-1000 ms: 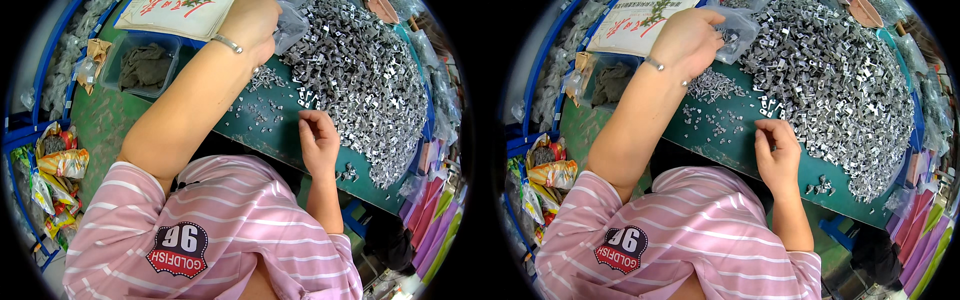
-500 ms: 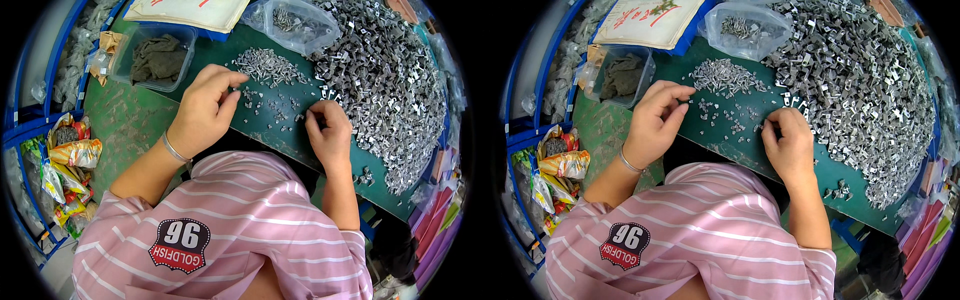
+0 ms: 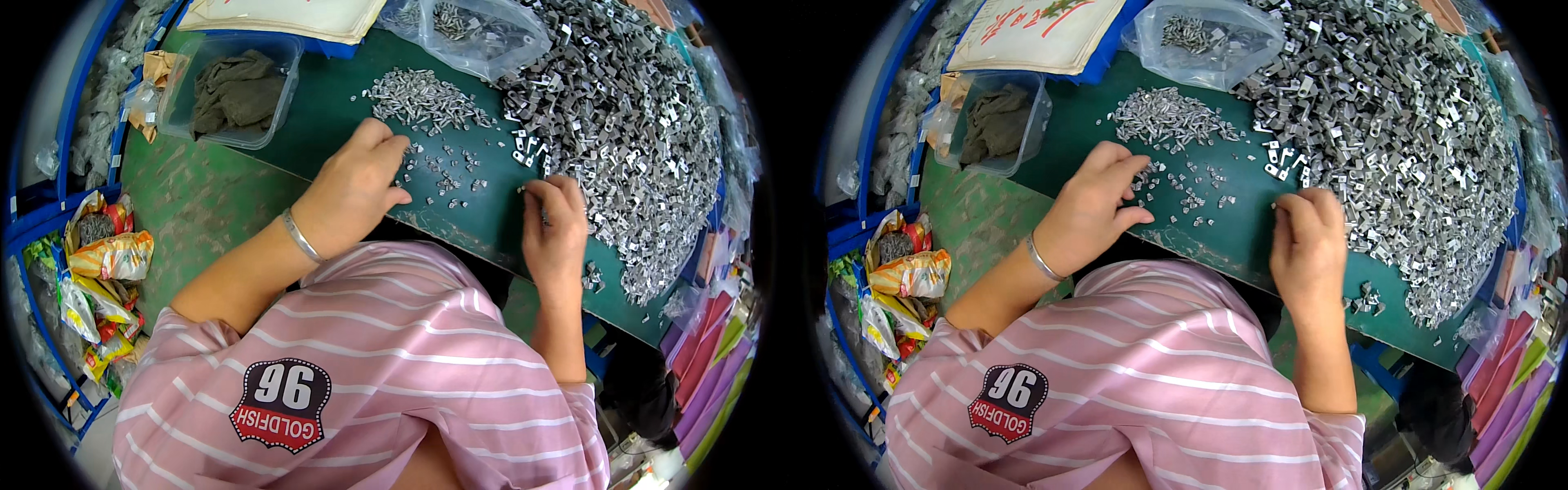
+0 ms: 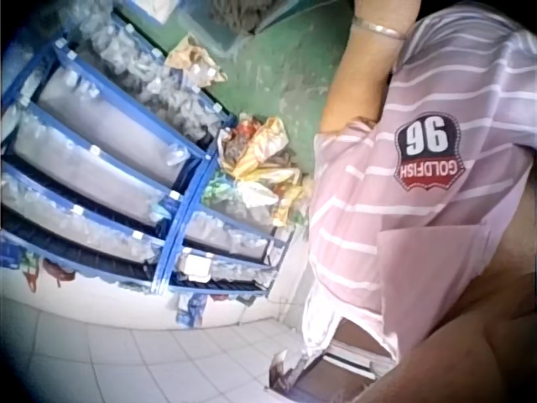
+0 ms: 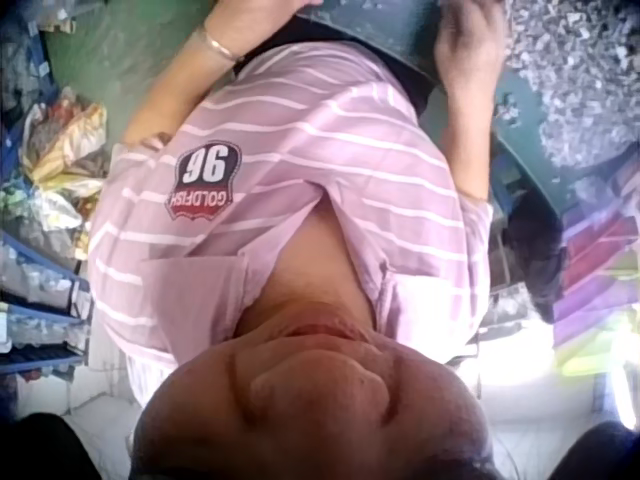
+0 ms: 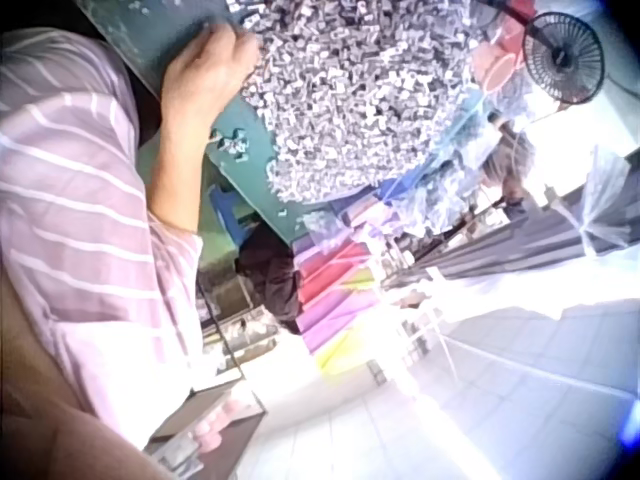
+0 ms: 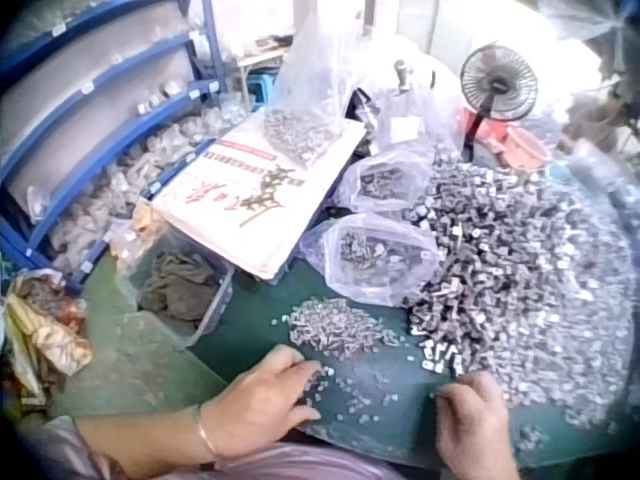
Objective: The person picks up metal hardware components from a large pile, looks at them, and places some into smaller groups or containers.
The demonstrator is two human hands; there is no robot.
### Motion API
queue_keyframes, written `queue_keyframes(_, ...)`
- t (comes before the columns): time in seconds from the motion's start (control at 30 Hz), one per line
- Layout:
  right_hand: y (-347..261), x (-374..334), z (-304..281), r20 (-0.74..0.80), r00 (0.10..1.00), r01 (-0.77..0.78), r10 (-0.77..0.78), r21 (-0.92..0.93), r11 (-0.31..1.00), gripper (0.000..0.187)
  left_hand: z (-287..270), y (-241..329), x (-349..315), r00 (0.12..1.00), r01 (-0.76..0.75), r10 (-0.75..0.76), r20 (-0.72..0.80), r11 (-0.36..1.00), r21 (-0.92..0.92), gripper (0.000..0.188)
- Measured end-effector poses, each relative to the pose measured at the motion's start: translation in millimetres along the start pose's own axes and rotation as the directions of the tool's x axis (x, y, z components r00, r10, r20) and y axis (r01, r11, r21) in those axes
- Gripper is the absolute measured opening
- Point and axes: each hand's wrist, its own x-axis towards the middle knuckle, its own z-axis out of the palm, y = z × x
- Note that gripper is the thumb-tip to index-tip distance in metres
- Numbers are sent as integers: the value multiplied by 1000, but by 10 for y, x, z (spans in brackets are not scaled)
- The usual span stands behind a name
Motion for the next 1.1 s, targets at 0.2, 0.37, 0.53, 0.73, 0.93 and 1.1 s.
queue_keyframes(0.2,-286,85,336,64,981,172,-182,135,976,47,305,109,73,992,-123,125,6,983,-138,48)
queue_keyframes(0.37,-330,30,377,83,979,163,-187,239,957,49,145,102,18,999,-36,36,1,992,-125,51)
queue_keyframes(0.53,-343,101,378,101,956,217,-275,387,896,44,178,-15,3,997,-64,71,38,985,-160,43)
queue_keyframes(0.73,-128,470,485,-77,973,219,-217,22,975,42,157,4,234,965,-176,193,-177,979,105,38)
queue_keyframes(0.93,-205,404,446,30,975,214,-219,114,970,40,134,-76,241,954,-213,232,-188,970,116,31)
queue_keyframes(1.1,-158,359,443,64,955,278,-288,140,950,35,111,-126,205,957,-255,265,-115,962,94,22)
